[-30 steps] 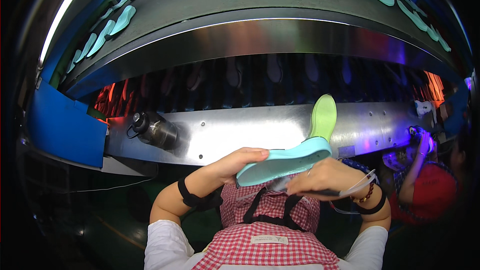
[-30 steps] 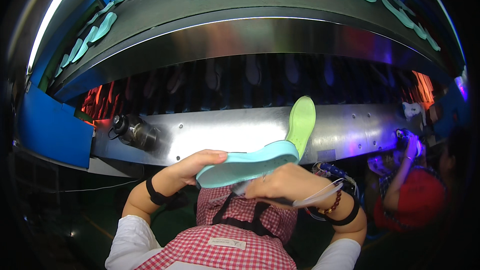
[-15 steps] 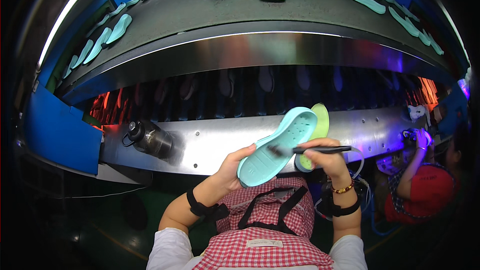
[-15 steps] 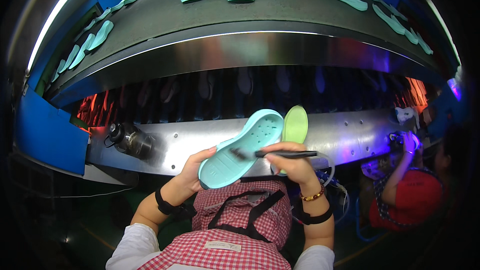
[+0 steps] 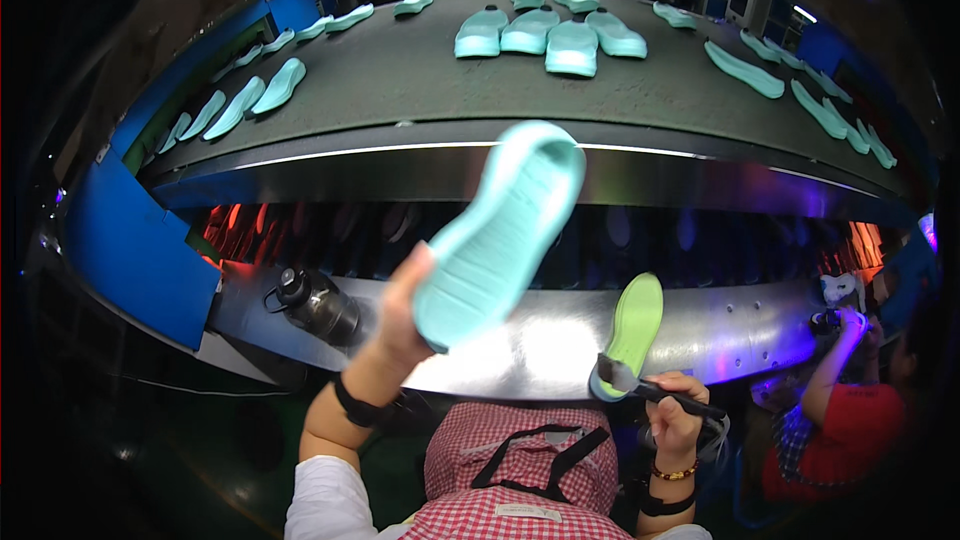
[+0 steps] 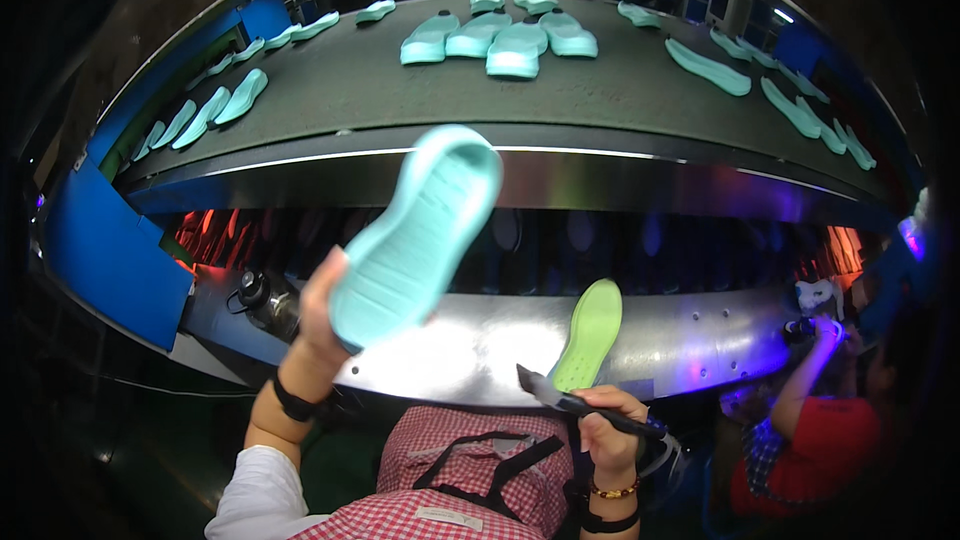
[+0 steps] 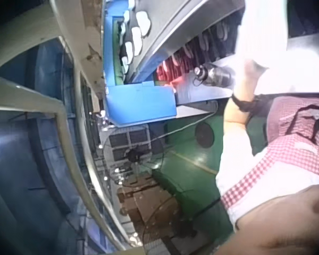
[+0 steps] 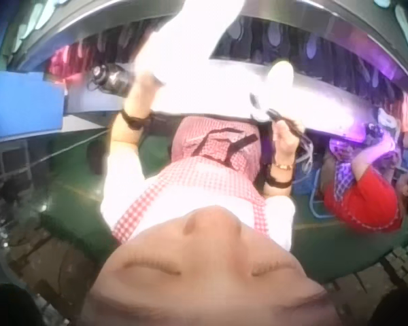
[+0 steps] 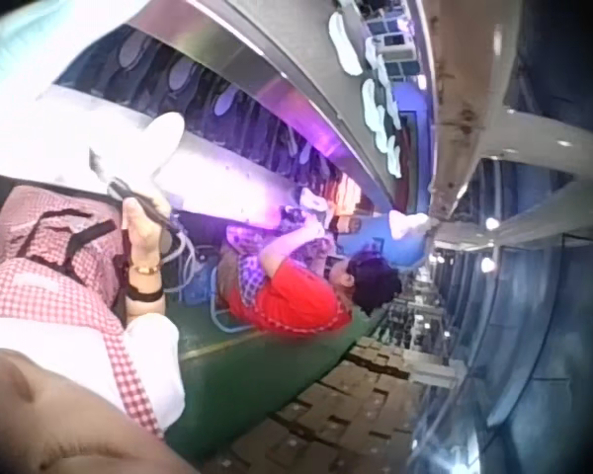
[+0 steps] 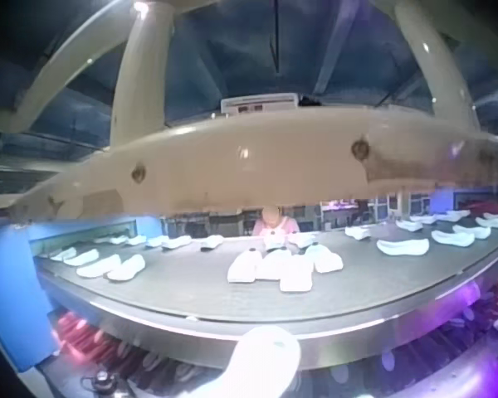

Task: Applying a liquid coating to shoe soles with a brush.

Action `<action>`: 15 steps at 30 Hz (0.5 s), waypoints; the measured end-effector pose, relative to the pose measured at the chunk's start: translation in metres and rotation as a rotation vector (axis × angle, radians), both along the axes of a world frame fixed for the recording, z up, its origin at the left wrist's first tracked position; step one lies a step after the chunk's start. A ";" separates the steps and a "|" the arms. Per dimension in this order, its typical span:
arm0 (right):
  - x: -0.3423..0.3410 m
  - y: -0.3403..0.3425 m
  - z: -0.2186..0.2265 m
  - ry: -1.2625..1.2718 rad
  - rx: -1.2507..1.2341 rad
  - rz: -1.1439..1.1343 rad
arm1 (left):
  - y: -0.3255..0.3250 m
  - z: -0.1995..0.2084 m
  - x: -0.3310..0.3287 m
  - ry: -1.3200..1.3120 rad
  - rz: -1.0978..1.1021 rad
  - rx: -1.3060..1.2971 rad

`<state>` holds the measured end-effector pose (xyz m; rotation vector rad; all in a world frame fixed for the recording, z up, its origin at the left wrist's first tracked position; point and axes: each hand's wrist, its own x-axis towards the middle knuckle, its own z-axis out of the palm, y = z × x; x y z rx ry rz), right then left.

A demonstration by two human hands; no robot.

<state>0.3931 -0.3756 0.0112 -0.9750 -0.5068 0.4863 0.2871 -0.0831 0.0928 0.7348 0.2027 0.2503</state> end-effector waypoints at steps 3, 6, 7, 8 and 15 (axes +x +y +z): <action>0.007 -0.014 -0.013 0.210 -0.020 -0.132 | 0.059 0.042 0.032 -0.251 0.135 -0.042; 0.004 -0.019 -0.026 0.321 -0.071 -0.147 | 0.140 0.050 0.056 -0.335 0.494 -0.116; 0.005 -0.022 -0.030 0.353 -0.055 -0.155 | 0.152 0.055 0.060 -0.285 0.590 -0.228; 0.006 -0.027 -0.035 0.358 -0.101 -0.196 | 0.160 0.052 0.066 -0.178 0.644 -0.209; 0.013 -0.052 -0.081 0.419 -0.185 -0.304 | 0.164 0.071 0.108 0.484 0.347 0.910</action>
